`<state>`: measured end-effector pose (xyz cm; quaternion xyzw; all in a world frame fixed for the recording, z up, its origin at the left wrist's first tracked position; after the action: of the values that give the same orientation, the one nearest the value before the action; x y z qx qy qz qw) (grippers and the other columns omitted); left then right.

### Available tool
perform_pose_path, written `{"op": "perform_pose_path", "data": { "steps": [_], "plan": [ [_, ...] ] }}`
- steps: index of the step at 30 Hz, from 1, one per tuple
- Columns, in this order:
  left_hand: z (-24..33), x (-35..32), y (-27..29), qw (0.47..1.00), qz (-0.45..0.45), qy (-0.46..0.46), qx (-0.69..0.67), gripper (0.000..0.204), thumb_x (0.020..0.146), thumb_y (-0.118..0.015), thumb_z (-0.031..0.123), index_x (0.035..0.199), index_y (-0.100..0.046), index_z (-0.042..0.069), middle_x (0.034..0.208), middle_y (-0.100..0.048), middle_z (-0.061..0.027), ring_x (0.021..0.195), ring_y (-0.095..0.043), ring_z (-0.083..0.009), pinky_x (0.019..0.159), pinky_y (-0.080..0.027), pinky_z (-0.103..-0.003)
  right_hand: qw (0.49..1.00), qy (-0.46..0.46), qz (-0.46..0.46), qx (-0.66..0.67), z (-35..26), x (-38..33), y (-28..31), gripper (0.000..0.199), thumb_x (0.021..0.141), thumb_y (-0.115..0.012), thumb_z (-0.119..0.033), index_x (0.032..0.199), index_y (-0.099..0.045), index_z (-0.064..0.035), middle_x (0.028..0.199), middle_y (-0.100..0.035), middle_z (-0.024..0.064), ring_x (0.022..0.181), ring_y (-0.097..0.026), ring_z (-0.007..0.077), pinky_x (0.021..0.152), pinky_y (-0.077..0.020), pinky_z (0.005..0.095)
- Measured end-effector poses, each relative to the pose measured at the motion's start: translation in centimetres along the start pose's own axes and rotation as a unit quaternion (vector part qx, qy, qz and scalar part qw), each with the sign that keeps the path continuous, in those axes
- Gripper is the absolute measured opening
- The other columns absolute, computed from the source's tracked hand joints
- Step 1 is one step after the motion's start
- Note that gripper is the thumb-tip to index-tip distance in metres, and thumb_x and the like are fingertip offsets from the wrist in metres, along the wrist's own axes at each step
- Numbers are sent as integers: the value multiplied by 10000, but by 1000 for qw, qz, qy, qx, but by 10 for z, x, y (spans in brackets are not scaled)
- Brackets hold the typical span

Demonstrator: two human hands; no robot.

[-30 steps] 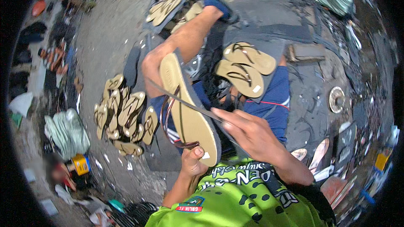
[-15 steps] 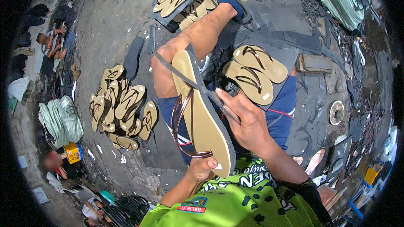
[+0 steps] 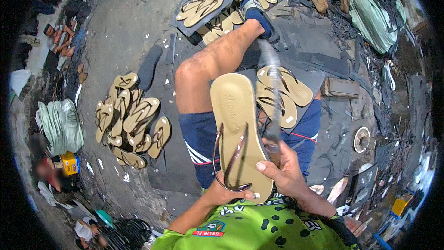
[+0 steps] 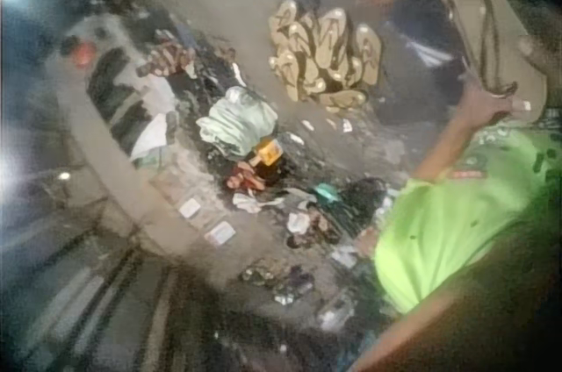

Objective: The person sits on the ground and uses a knife to trim the edges of a flip-flop sole. They repeatedly scrape and smooth the sole's perimeter, turning the flip-flop to access different sides. Piles of similar flip-flops are visible nearby.

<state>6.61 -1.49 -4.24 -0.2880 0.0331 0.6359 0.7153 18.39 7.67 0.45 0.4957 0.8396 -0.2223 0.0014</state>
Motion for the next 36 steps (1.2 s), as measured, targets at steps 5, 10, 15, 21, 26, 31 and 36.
{"op": "perform_pose_path", "data": {
  "steps": [5, 10, 15, 21, 26, 31, 36],
  "plan": [
    [100, 42, 15, 969, -21, -108, -222, 834, 852, -625, 486, 1424, -228, 27, 1390, -416, -218, 1255, -481, -293, 1021, -430, -425, 991, -48, -14, -127, 24, -17, 10, 494, 800, -715, -70, 1217, -479, 52, 962, -641, 87, 881, -580, 114, 783, -488, 280],
    [98, 64, 38, 990, 107, -37, -80, 391, 938, -517, 433, 1103, -539, 79, 938, -630, -49, 796, -636, -133, 686, -542, -298, 956, 131, 39, -258, -3, -22, 5, 465, 772, -669, -22, 1219, -541, 1, 959, -603, 129, 760, -597, 214, 703, -487, 302],
    [63, 56, 50, 981, 67, 10, -183, 391, 942, -493, 461, 1066, -563, 97, 873, -621, -54, 701, -620, -148, 632, -537, -304, 824, 249, 50, -506, 14, -35, 16, 493, 735, -703, -66, 1210, -586, -129, 904, -581, 123, 721, -603, 291, 617, -502, 396],
    [46, 59, 45, 968, 65, 44, -238, 383, 932, -514, 444, 1087, -550, 97, 895, -625, -72, 711, -635, -172, 629, -555, -319, 800, 241, 83, -542, 21, -37, 28, 497, 708, -723, -67, 1183, -598, -150, 886, -579, 111, 721, -595, 275, 621, -495, 384],
    [59, 65, 44, 973, 55, 35, -222, 359, 942, -521, 387, 1110, -528, 70, 885, -635, -74, 702, -653, -168, 617, -570, -306, 791, 260, 92, -546, -7, 0, 17, 521, 712, -725, -72, 1208, -595, -164, 864, -571, 107, 719, -594, 282, 624, -494, 389],
    [69, 71, 39, 967, -7, 41, -250, 351, 958, -522, 350, 1120, -530, 39, 903, -640, -57, 757, -643, -111, 659, -545, -246, 804, 192, 42, -561, -27, 24, 10, 509, 733, -714, -71, 1220, -603, -167, 832, -572, 88, 695, -596, 267, 608, -496, 368],
    [66, 73, 46, 976, 49, 63, -201, 379, 908, -571, 399, 1068, -518, 59, 853, -640, -89, 667, -657, -190, 614, -579, -338, 837, 93, -29, -538, -43, 43, 7, 480, 797, -682, -74, 1257, -588, -174, 774, -559, 87, 668, -589, 262, 589, -484, 361]
  ]
}}
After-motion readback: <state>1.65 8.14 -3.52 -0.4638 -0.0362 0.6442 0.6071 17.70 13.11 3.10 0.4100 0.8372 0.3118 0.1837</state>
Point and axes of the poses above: each hand's wrist, its own x-axis towards the middle knuckle, its own y-axis out of the back of the hand, z = x × y, the point moved 8 cm from there along x, towards the middle knuckle
